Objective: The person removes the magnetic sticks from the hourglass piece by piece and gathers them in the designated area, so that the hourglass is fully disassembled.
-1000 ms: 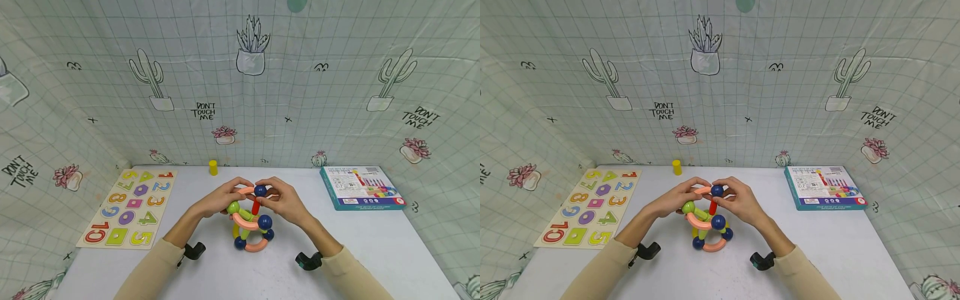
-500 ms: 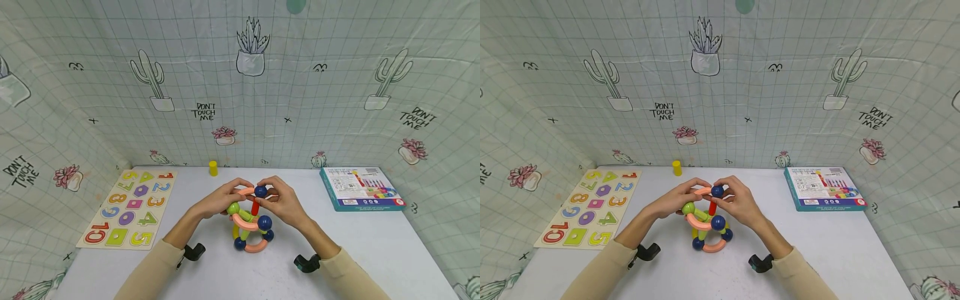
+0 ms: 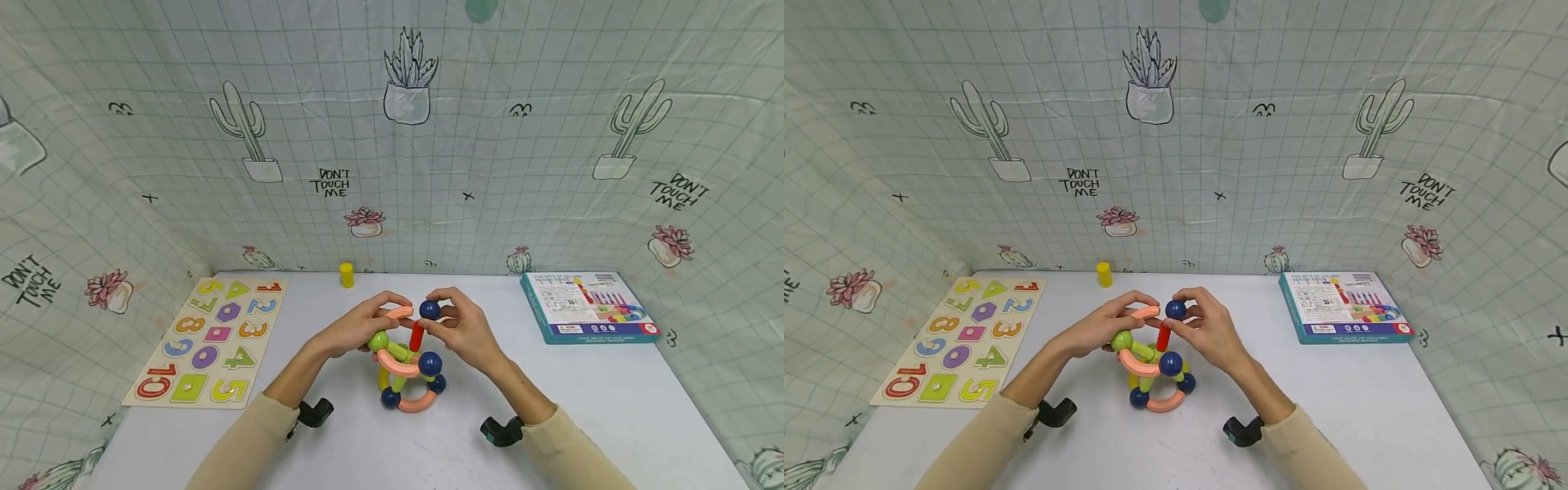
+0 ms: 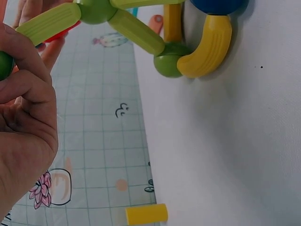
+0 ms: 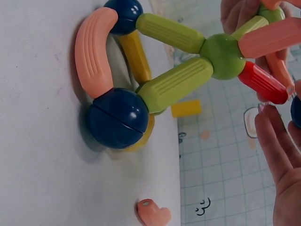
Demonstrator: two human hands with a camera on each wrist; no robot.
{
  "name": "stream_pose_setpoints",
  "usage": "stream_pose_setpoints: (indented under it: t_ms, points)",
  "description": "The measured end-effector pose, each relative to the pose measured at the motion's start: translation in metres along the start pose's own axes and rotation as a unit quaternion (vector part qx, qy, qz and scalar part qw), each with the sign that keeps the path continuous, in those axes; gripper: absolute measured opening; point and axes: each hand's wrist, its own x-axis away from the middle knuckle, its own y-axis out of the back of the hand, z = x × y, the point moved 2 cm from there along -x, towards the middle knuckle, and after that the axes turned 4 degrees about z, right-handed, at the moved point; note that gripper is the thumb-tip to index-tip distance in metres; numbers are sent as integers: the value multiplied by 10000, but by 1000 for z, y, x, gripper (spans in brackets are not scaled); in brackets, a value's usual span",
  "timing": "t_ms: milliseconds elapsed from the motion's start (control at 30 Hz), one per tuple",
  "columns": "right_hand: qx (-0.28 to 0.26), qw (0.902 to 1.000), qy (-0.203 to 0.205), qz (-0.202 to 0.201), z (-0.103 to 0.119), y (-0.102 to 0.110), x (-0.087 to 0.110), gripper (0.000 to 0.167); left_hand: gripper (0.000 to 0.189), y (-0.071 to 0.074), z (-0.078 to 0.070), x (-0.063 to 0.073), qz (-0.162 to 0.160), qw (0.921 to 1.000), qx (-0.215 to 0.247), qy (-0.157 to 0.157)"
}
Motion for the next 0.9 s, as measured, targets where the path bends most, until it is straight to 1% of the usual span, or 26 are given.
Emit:
stream_pose_setpoints:
  t_ms: [67, 233, 333, 433, 500, 600, 700, 800, 900]
  points:
    - [20, 10000, -4, -61, -1, 2, 0, 43, 37, 0, 0, 0, 14, 10000, 1, -5]
    - [291, 9991, 120, -285, -6, 9, 0, 40, 36, 1, 0, -1, 40, 10000, -7, -28]
    - [404, 9984, 107, -373, -9, 12, 0, 38, 36, 1, 0, -1, 62, 10000, 5, -25]
    - [490, 9981, -29, -368, -12, 16, 2, 38, 37, 1, -1, -1, 68, 10000, 11, -19]
    - [589, 9977, -195, -282, -15, 20, 4, 38, 38, 1, -1, -2, 96, 9999, 15, -23]
    - [697, 9958, -597, 27, -19, 29, 9, 39, 37, 1, -1, -2, 129, 9999, 20, -21]
    - [761, 9906, -1032, 487, -27, 37, 16, 41, 36, 2, 0, -2, 171, 9998, 49, -25]
    - [767, 9809, -1445, 1052, -35, 45, 27, 42, 35, 4, 0, 0, 150, 9999, 40, -11]
    - [852, 9669, -1771, 1627, -42, 48, 41, 39, 34, 5, 1, 1, 135, 9999, 3, -17]
